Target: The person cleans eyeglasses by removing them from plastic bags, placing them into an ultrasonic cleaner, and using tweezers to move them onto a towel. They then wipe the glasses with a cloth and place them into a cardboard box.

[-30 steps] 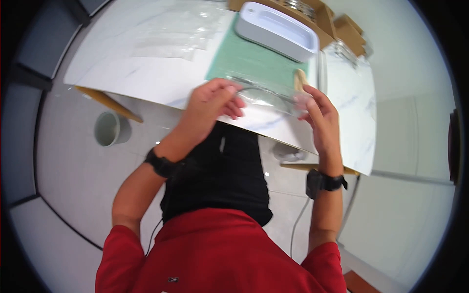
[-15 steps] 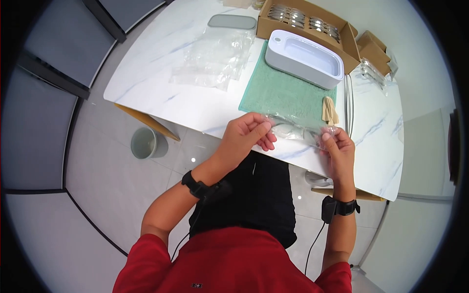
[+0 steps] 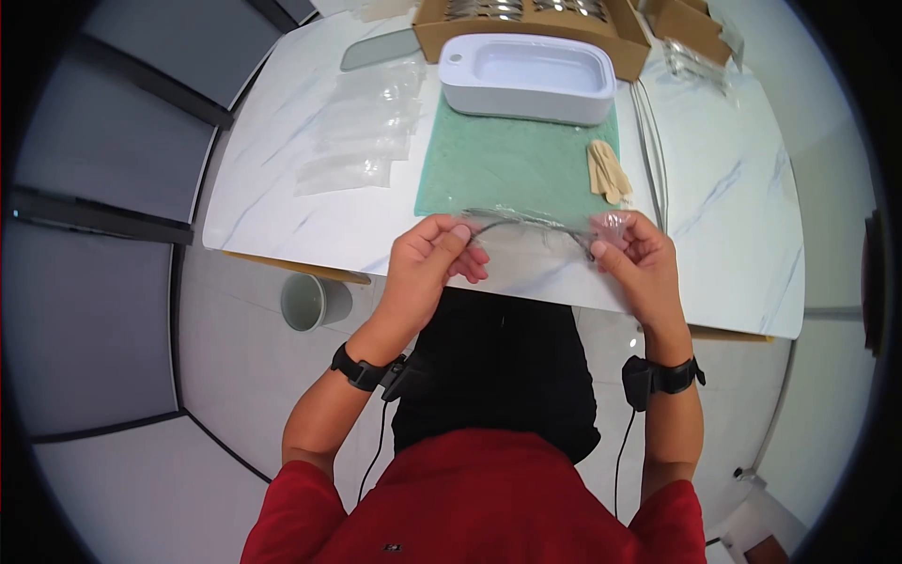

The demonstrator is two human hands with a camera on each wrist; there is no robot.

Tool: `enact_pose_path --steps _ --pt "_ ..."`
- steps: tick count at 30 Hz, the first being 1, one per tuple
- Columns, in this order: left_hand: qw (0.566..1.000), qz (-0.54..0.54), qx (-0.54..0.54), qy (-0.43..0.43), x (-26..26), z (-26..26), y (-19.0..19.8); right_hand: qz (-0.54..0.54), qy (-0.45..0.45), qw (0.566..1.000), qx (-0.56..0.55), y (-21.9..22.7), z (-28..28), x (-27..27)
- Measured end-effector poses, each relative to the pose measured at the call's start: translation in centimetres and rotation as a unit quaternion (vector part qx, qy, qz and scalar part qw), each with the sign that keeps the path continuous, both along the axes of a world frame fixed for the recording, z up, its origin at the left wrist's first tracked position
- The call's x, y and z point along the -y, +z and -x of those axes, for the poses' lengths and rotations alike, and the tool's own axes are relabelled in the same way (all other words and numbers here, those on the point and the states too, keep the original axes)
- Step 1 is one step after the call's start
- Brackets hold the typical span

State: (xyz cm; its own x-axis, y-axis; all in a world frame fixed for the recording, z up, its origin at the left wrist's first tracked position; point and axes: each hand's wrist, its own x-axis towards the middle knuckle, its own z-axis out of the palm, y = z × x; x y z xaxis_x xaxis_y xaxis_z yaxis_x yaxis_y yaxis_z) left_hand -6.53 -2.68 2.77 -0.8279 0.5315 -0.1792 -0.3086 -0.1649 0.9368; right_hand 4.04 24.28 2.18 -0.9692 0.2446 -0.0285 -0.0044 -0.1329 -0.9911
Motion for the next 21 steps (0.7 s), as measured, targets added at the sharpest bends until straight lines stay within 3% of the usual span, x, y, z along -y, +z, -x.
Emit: enact_pose_path --steps 8,21 --pt "0.997 0.043 -0.055 -0.021 -0.2 0.4 1.1 0.064 -0.017 0.997 -0.036 0.3 -0.1 0.2" --pt "0.995 0.069 -0.073 -0.021 1.2 0.8 0.9 0.035 -0.019 0.998 -0.048 -0.2 -0.5 0.1"
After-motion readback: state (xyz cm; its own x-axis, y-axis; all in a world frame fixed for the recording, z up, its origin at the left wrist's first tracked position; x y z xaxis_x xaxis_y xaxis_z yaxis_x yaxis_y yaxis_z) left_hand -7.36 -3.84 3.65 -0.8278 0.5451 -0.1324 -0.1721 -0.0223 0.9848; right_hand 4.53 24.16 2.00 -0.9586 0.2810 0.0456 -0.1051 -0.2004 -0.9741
